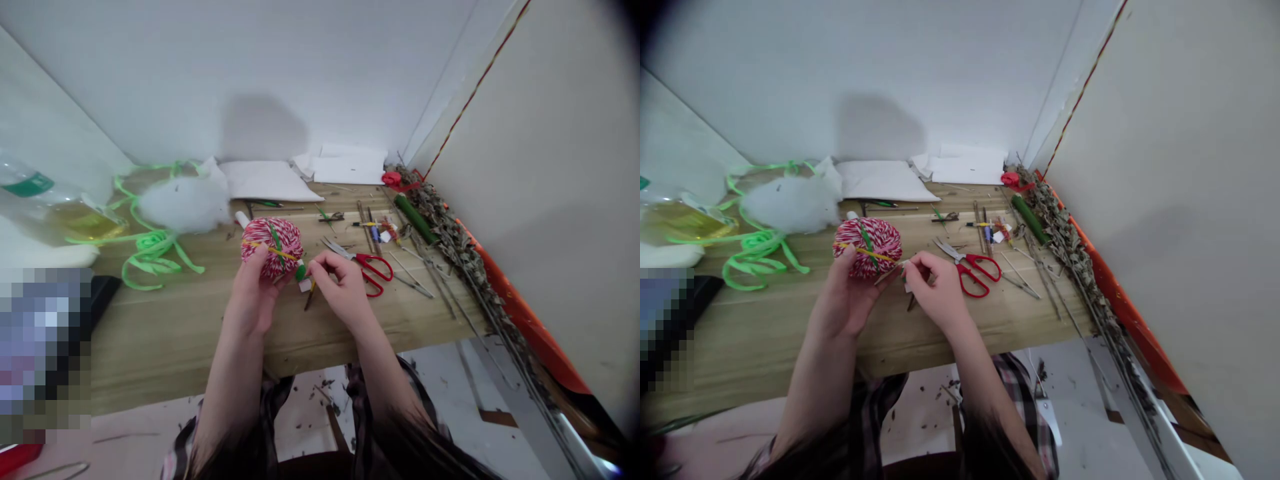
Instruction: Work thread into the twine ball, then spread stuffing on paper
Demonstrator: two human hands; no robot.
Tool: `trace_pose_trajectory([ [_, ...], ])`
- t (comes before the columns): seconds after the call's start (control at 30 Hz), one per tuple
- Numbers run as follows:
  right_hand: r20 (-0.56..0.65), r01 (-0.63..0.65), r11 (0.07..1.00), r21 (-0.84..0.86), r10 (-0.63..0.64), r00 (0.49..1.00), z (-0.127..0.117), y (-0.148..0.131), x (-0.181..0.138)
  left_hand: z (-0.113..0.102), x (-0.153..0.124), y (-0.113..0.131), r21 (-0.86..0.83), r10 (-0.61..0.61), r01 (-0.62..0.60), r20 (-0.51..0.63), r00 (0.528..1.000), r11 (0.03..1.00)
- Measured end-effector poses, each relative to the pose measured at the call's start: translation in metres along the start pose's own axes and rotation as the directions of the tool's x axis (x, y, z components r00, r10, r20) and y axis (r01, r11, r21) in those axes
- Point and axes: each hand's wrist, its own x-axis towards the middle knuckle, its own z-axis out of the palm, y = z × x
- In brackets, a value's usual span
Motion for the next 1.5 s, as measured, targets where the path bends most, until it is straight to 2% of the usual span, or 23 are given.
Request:
trace_pose_trajectory([
  [0.37, -0.038, -0.014, 0.999, 0.041, 0.015, 0.999, 0.0022, 0.008, 0.0003, 0.0016, -0.0013, 0.001, 0.028, -0.027, 0.026, 0.042, 0.999, 0.999],
  [0.67, 0.014, 0.011, 0.997, 0.075, -0.012, 1.0, 0.0007, 0.0041, -0.0011, 0.002, -0.0019, -0.0003, 0.067, -0.046, 0.041, 0.073, 0.996, 0.997],
  [1.07, 0.078, -0.036, 0.996, 0.083, 0.03, 0.997, -0.0005, 0.0046, -0.0011, 0.0001, -0.0016, -0.0026, 0.146, -0.065, 0.058, 0.046, 0.997, 0.988],
  [1.5, 0.094, -0.086, 0.994, 0.064, 0.08, 0.992, 0.0003, 0.0086, -0.0004, 0.0008, -0.0011, -0.005, 0.172, -0.024, 0.021, 0.012, 1.0, 0.985],
])
